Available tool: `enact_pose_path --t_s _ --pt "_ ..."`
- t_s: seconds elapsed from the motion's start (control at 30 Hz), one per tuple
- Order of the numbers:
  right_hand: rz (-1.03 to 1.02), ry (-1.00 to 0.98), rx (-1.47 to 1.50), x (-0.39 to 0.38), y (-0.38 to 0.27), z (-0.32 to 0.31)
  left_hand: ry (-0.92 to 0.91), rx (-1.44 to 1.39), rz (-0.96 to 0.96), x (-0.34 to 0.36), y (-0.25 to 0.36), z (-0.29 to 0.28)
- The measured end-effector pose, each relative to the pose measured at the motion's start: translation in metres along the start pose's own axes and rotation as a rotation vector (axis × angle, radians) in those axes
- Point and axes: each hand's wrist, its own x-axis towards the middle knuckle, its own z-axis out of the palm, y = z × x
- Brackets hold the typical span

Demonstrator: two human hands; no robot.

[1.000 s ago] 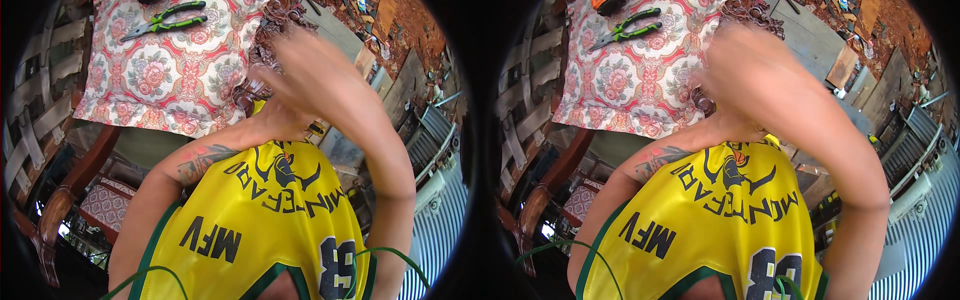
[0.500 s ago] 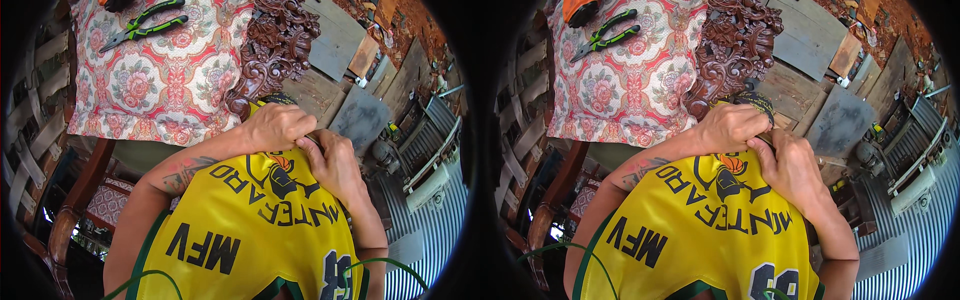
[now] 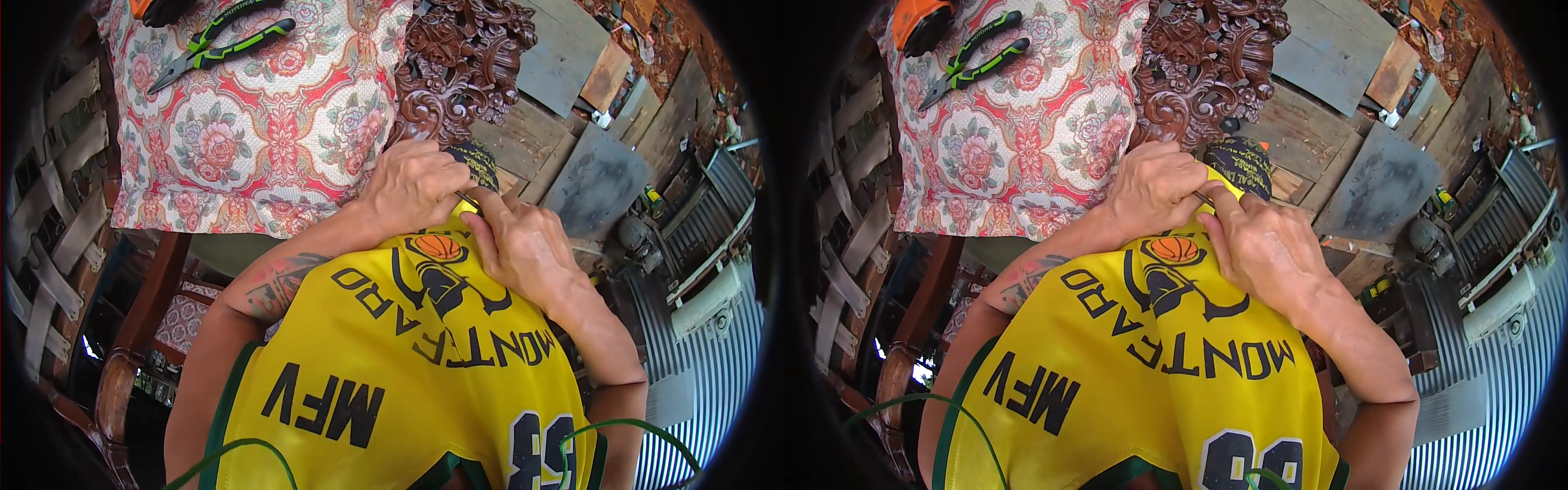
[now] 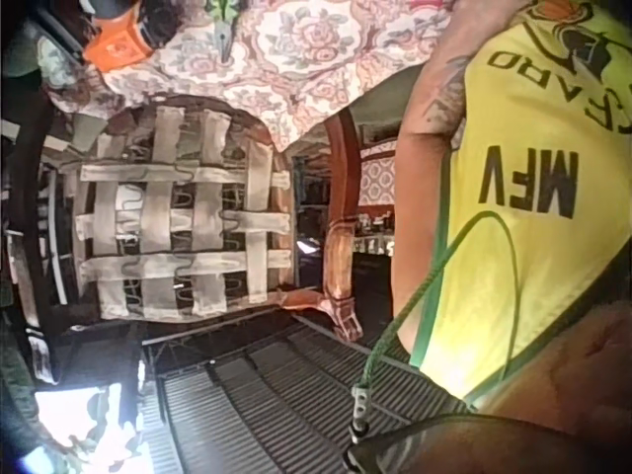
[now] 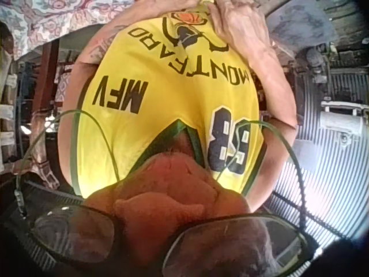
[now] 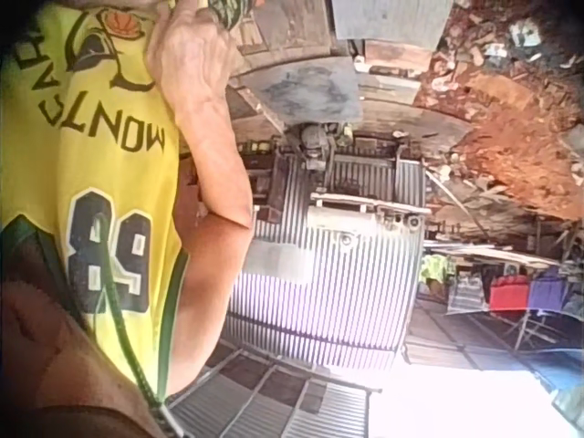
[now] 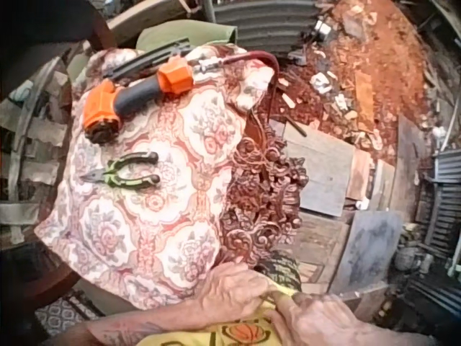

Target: The person removes staples and pulls fabric edges on an upholstered chair using pliers and a screwdriver. Then, the person aligns the cushion fabric over the carved wooden frame and staples it securely in place using a pneumatic staple gun.

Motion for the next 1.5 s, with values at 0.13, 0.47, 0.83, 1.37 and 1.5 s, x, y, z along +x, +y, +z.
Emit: enact_pose_path --t_s 0.13,0.47,0.83,1.37,1.5 --pt "-0.001 0.091 0.102 -0.004 0.007 0.026 0.013 -0.024 0.019 -0.003 -0.004 0.005" --pt "0.171 -0.027 0.529 0.0 0.026 0.027 -0.068 0.019 0.009 -0.002 -0.004 0.007" --pt "0.19 -0.047 0.807 0.002 0.057 0.054 -0.136 0.084 -0.014 -0.002 -0.003 0.011" --pt "0.322 -0.189 1.168 0.006 0.066 0.061 -0.169 0.094 -0.028 0.004 0.001 0.009" --pt "0.552 -0.494 1.445 0.013 0.08 0.054 -0.174 0.087 -0.049 0.003 0.002 0.009"
